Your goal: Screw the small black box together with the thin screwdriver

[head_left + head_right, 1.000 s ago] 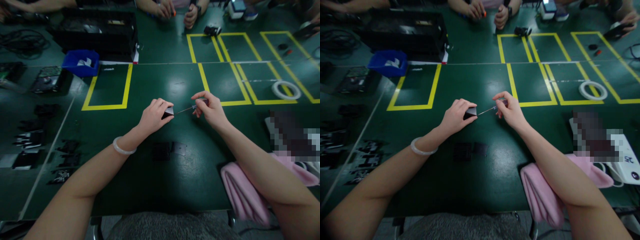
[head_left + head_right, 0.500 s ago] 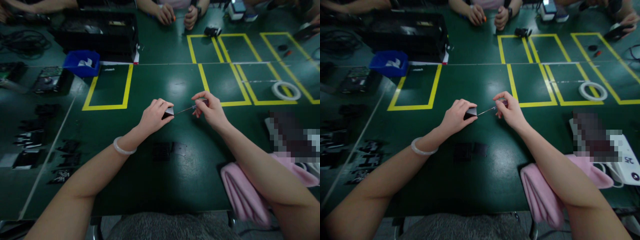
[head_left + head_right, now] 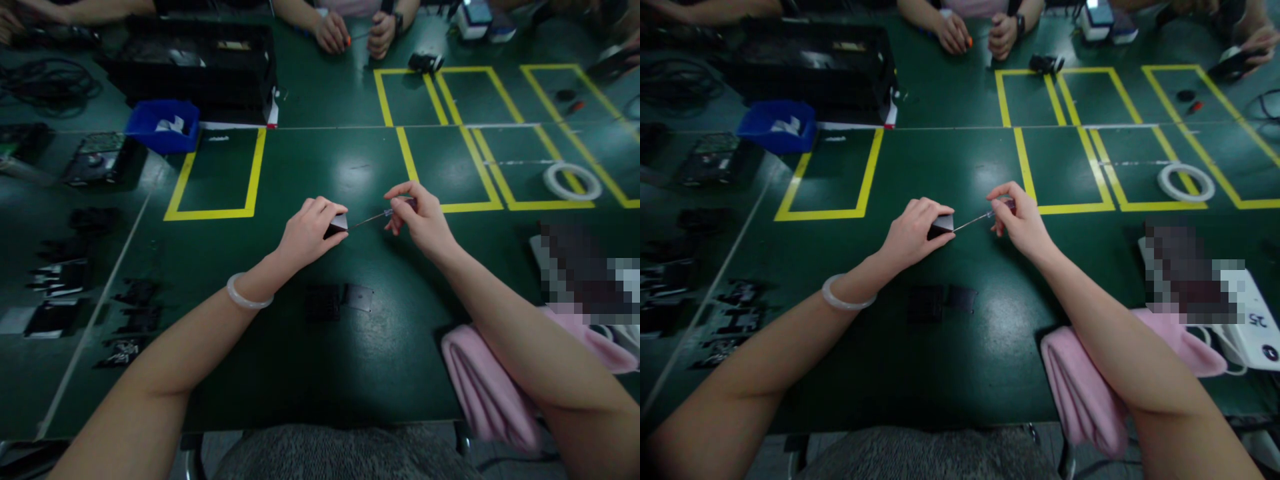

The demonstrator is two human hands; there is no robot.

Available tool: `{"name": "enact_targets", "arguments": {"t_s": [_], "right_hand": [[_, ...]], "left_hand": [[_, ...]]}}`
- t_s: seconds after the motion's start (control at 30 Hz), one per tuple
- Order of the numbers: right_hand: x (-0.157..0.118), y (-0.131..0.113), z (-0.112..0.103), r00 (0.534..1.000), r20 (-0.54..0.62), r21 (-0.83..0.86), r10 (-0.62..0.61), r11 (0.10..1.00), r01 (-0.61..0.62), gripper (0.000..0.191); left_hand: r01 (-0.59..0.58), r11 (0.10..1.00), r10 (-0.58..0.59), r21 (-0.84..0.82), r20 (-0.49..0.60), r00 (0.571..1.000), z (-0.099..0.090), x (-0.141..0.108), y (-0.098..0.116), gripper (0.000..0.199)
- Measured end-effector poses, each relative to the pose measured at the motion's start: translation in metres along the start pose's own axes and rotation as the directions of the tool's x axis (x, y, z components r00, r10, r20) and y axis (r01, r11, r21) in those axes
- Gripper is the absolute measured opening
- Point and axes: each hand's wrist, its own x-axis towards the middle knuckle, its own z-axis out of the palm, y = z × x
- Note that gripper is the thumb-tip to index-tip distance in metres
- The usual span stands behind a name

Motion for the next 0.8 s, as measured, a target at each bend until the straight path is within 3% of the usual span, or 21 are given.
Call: {"name": "enact_targets", "arguments": {"t_s": [0.27,0.53,0.8], "right_hand": [[0.0002,0.0008,-0.0002,1.000,0.000,-0.015,-0.002,1.000,0.002,0.018],[0.0002,0.0022,-0.0003,1.000,-0.009,-0.054,-0.005,0.999,0.004,0.031],[-0.0006,0.0004,-0.0001,1.000,0.003,0.004,0.000,1.000,0.000,0.021]], "left_hand": [[0.004,1.000,-0.004,0.008,0.010,1.000,-0.0013,0.0006,0.0012,0.035],[0.013,1.000,-0.013,0.010,0.015,1.000,-0.0003,0.0009,0.0002,0.036],[0.005,1.000,-0.006,0.004,0.010,1.000,-0.0002,0.0002,0.0003,0.036]]}}
